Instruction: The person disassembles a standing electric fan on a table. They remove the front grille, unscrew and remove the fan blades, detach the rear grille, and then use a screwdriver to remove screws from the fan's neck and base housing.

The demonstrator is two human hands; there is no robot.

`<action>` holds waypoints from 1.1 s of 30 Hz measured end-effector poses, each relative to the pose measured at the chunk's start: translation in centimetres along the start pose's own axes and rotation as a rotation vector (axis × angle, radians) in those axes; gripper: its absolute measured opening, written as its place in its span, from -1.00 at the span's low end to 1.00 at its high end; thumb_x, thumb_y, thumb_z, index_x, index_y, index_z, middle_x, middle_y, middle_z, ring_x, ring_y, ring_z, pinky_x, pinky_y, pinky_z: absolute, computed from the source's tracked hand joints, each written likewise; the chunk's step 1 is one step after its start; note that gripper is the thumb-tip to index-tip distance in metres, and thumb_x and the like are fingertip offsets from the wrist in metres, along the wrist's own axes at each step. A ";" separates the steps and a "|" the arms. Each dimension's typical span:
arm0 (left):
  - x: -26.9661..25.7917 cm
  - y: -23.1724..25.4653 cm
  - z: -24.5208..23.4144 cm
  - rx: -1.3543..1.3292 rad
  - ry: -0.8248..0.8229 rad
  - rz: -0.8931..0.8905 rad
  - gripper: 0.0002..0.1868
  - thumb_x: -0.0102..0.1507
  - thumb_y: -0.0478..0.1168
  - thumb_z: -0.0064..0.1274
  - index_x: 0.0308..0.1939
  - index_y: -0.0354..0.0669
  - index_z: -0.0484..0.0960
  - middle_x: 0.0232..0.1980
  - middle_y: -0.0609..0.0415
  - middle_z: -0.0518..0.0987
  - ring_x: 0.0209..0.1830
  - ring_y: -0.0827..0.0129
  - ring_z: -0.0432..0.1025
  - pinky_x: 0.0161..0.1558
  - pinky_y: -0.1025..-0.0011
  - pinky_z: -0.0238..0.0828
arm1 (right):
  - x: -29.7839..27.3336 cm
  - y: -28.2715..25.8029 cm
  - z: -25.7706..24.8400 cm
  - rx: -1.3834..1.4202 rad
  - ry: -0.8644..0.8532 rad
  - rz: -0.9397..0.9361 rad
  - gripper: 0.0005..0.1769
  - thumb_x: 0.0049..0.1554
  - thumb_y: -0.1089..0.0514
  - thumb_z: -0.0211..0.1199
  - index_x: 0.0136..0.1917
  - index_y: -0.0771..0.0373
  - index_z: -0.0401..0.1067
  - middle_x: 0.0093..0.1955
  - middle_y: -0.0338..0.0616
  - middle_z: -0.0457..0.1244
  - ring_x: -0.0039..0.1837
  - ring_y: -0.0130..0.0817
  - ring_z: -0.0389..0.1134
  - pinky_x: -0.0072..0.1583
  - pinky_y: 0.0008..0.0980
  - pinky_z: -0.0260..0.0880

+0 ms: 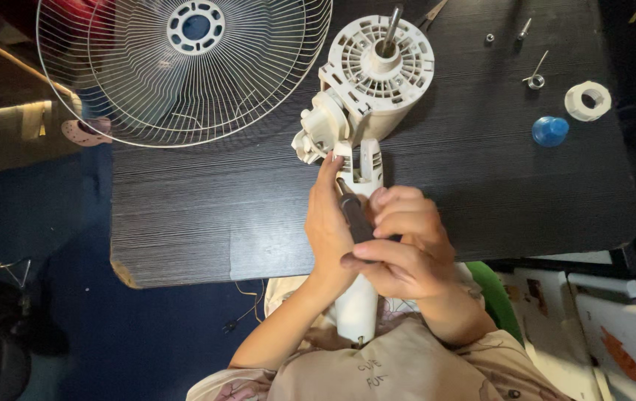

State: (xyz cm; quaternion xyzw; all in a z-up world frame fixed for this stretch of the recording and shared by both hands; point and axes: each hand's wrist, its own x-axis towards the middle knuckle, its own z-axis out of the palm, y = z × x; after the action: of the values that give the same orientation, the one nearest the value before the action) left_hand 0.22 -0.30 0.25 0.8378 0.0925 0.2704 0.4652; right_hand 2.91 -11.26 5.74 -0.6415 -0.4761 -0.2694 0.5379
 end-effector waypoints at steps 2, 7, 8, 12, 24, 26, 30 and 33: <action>0.2 0.3 0.1 0.015 0.052 0.082 -0.28 0.22 -0.31 0.23 0.43 -0.26 0.31 0.42 -0.21 0.45 0.27 0.00 0.49 0.20 0.25 0.48 | 0.0 -0.6 -0.3 0.002 -0.007 0.079 -0.67 0.01 0.24 0.53 0.01 0.30 0.49 0.09 -0.01 0.22 0.11 -0.12 0.35 0.22 0.02 0.53; 0.2 0.5 0.0 -0.041 0.046 0.055 -0.28 0.18 -0.30 0.26 0.39 -0.29 0.32 0.43 -0.24 0.43 0.25 -0.01 0.48 0.16 0.24 0.46 | 0.6 -1.0 -1.1 -0.085 -0.037 0.036 -0.77 0.00 0.52 0.26 -0.06 0.39 0.43 0.11 0.09 0.30 0.15 -0.01 0.43 0.26 0.11 0.56; 0.1 0.4 -0.1 -0.041 0.045 0.092 -0.28 0.19 -0.34 0.21 0.40 -0.29 0.31 0.44 -0.25 0.42 0.30 -0.04 0.46 0.21 0.22 0.45 | 0.7 -1.0 -1.2 -0.087 -0.052 0.035 -0.76 -0.02 0.54 0.23 -0.07 0.39 0.42 0.10 0.09 0.30 0.14 0.00 0.43 0.26 0.13 0.55; 0.0 0.0 0.0 0.009 0.035 0.052 -0.35 0.28 -0.39 0.11 0.46 -0.27 0.32 0.50 -0.20 0.43 0.34 0.00 0.48 0.27 0.23 0.47 | 0.8 -0.7 -0.9 -0.063 -0.079 0.012 -0.72 -0.02 0.25 0.46 -0.04 0.25 0.46 0.08 0.07 0.23 0.13 0.04 0.35 0.26 0.14 0.48; 0.2 1.0 0.1 -0.028 0.079 0.065 -0.24 0.21 -0.23 0.35 0.40 -0.27 0.30 0.37 -0.22 0.46 0.18 0.03 0.51 0.09 0.26 0.51 | 0.3 -1.7 -1.3 -0.012 -0.182 0.036 -0.68 0.00 0.41 0.36 0.06 0.41 0.47 0.20 0.18 0.31 0.28 0.16 0.43 0.32 0.18 0.53; 0.2 0.7 -0.2 -0.001 0.082 0.141 -0.24 0.21 -0.27 0.32 0.43 -0.26 0.31 0.43 -0.23 0.43 0.30 -0.04 0.48 0.19 0.23 0.49 | 0.3 -1.4 -1.0 -0.036 -0.153 -0.010 -0.54 -0.06 0.12 0.50 0.06 0.35 0.47 0.19 0.20 0.27 0.28 0.19 0.36 0.33 0.19 0.44; 0.2 0.3 0.1 0.018 0.041 0.026 -0.27 0.20 -0.32 0.27 0.43 -0.24 0.33 0.47 -0.23 0.44 0.18 0.05 0.53 0.12 0.27 0.52 | -0.1 -1.2 -0.9 -0.089 -0.091 -0.041 -0.70 0.08 0.34 0.49 0.08 0.17 0.54 0.11 -0.06 0.19 0.24 -0.10 0.32 0.35 0.03 0.48; 0.1 0.6 0.1 0.033 0.105 0.116 -0.21 0.15 -0.26 0.39 0.40 -0.24 0.32 0.39 -0.24 0.45 0.21 -0.01 0.51 0.15 0.24 0.50 | -0.3 -1.4 -1.1 -0.037 -0.092 0.052 -0.70 0.07 0.48 0.36 0.08 0.34 0.48 0.16 0.05 0.28 0.27 0.02 0.41 0.35 0.07 0.55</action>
State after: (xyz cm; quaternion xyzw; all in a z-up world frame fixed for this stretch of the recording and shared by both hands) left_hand 0.33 -0.66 0.68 0.8341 0.0725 0.3387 0.4293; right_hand 1.68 -12.45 6.36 -0.6752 -0.4784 -0.2345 0.5102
